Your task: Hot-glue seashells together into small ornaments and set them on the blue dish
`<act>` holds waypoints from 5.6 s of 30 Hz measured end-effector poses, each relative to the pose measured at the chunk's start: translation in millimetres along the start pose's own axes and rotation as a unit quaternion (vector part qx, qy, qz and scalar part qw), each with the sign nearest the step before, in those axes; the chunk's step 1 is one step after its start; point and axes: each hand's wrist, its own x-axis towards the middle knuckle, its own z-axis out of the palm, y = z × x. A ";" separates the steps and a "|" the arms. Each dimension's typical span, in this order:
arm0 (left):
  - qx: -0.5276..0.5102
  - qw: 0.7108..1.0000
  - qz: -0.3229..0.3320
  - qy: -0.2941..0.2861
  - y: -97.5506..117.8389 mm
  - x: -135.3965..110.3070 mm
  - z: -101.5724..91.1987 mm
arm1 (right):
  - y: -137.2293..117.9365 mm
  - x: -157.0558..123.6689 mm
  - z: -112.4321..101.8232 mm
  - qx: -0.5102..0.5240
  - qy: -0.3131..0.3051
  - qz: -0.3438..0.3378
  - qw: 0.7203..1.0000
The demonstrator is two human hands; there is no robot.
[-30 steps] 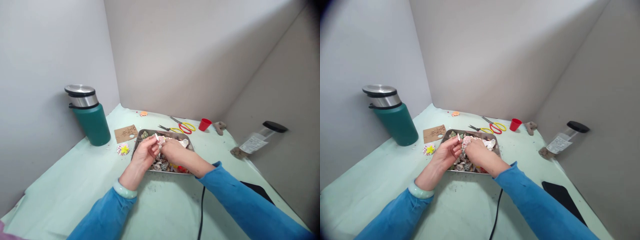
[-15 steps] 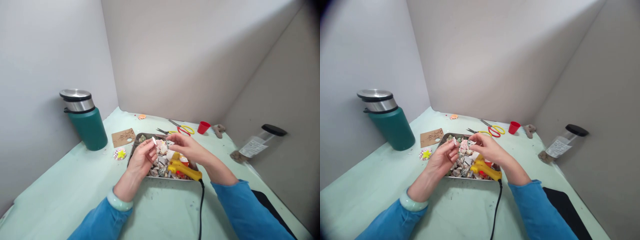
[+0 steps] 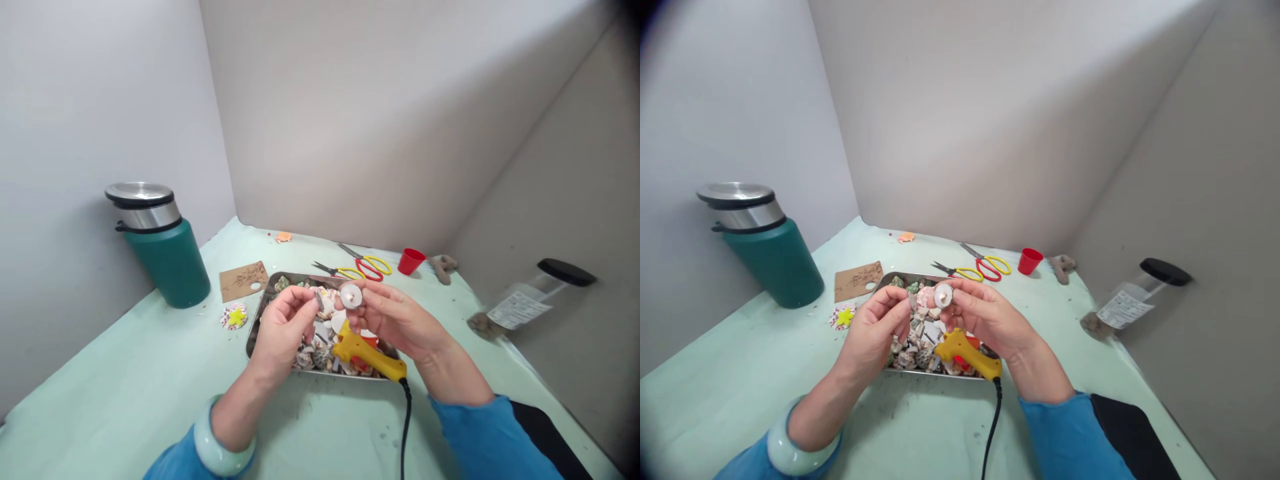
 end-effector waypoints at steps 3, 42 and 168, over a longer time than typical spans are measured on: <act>-0.011 1.000 -0.008 0.000 -0.2 -0.2 -0.2 | 2.0 -0.8 2.7 -0.023 0.016 0.017 0.999; 0.351 0.891 0.285 0.041 -2.9 -9.7 -4.3 | 23.6 6.4 37.2 -0.022 0.100 0.077 0.992; 0.073 0.995 -0.060 -0.015 -1.7 -7.3 12.7 | 5.2 -10.0 36.0 -0.619 0.202 -0.124 0.749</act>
